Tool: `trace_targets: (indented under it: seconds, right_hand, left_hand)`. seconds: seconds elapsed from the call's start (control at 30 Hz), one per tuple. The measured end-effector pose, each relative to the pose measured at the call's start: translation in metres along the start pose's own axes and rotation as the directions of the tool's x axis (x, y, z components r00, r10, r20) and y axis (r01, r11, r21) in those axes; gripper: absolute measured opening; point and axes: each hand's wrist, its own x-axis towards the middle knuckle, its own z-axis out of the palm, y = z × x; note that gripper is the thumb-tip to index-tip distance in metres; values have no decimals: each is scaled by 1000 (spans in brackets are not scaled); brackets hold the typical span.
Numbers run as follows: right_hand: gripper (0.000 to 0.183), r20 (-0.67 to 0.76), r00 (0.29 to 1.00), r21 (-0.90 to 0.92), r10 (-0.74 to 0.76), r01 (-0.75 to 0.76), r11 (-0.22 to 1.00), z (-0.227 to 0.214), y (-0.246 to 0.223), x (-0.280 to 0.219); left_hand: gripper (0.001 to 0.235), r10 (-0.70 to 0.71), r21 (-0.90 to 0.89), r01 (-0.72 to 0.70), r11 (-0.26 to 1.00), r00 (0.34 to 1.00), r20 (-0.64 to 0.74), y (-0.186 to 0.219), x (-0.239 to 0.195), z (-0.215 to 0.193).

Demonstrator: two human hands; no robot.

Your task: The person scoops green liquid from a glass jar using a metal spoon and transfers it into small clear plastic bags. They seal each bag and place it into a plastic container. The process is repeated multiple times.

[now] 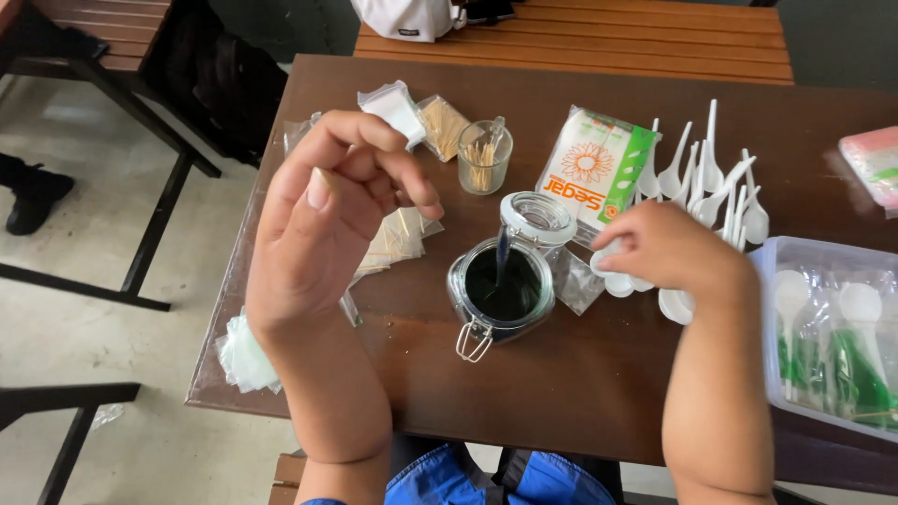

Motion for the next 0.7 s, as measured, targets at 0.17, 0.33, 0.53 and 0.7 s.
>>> trace_targets:
  seconds: [0.17,0.33,0.53,0.7]
  right_hand:
    - [52,280,957,-206,74,-16,978,35,-28,21]
    - [66,331,935,-203,129,-63,977,39,-35,14]
    - [76,216,973,-277,78,-16,961,75,-11,31]
    - [75,104,993,-252,-58,82,964,105,1,43]
  left_hand:
    - [53,2,35,-3,999,1000,22,2,-1,2]
    - [51,7,33,-9,999,999,43,4,-1,2]
    - [50,18,-20,-17,1000,999,32,7,-5,1]
    - [48,31,-81,-28,996,999,30,6,-4,-1]
